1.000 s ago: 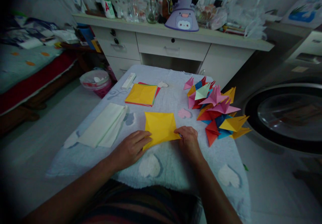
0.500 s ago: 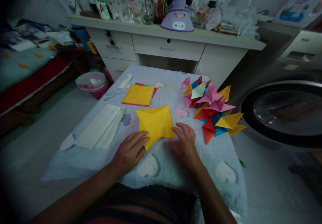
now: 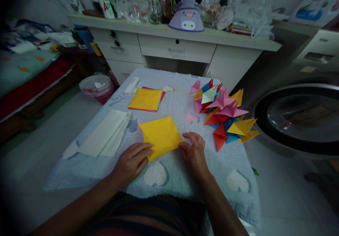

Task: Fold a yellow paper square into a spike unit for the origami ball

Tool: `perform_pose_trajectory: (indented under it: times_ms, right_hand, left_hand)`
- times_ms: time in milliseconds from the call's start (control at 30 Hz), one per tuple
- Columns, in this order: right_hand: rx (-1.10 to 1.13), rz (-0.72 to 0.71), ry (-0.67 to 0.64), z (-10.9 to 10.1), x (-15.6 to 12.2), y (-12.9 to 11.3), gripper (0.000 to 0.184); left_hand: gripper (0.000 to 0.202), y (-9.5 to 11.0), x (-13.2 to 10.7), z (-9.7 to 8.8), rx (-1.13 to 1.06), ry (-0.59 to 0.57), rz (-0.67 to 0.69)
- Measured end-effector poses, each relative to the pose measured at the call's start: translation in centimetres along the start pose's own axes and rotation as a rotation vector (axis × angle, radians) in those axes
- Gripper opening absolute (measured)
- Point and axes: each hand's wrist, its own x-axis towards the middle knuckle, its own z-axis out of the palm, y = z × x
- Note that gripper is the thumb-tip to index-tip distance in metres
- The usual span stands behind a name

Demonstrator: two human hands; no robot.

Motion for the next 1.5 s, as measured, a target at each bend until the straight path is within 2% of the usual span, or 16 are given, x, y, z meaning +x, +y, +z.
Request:
perform_pose_trajectory:
  times_ms: [167,300,467,700,867,967,1067,1200,1500]
  right_hand:
    - [0.017,0.001,-0.020,-0.1,-0.1,-0.2,0.017]
    - [0.030,0.007,-0.036,0.0,0.0,0.0,0.014]
    - [0.056,0.070,-0.092,0.2,0.1,0.5,0.012]
    - [0.141,0.219,-0.187,-0.1,0.8,0.5,0.010]
    - [0.145,0.301,-0.192,-0.2,1.2,0.1,0.012]
    - [0.127,0.312,-0.174,0.0,1.2,-0.2,0.011]
    - [0.109,0.311,-0.157,0.2,1.1,-0.4,0.011]
    - [0.096,0.312,-0.142,0.4,1.0,-0.4,0.010]
    - [0.068,0.329,-0.117,0.7,1.1,-0.5,0.008]
  left_hand:
    - [0.020,-0.3,0.3,0.0,0.129,-0.142,-0.011]
    - [0.028,-0.3,0.9,0.0,0.097,-0.216,-0.033]
    - [0.008,-0.3,1.6,0.5,-0.001,-0.248,-0.130]
    - [0.008,-0.8,2.5,0.4,-0.132,-0.300,-0.313]
    - [0.015,-0.7,3.0,0.7,-0.087,-0.277,-0.431]
    - [0.021,-0.6,3.2,1.0,-0.052,-0.261,-0.477]
    - [0.018,-0.5,3.5,1.2,-0.007,-0.270,-0.513]
    - [0.016,-0.4,3.8,1.2,0.068,-0.319,-0.537]
    - [0.012,-0.3,3.8,1.1,0.205,-0.370,-0.485]
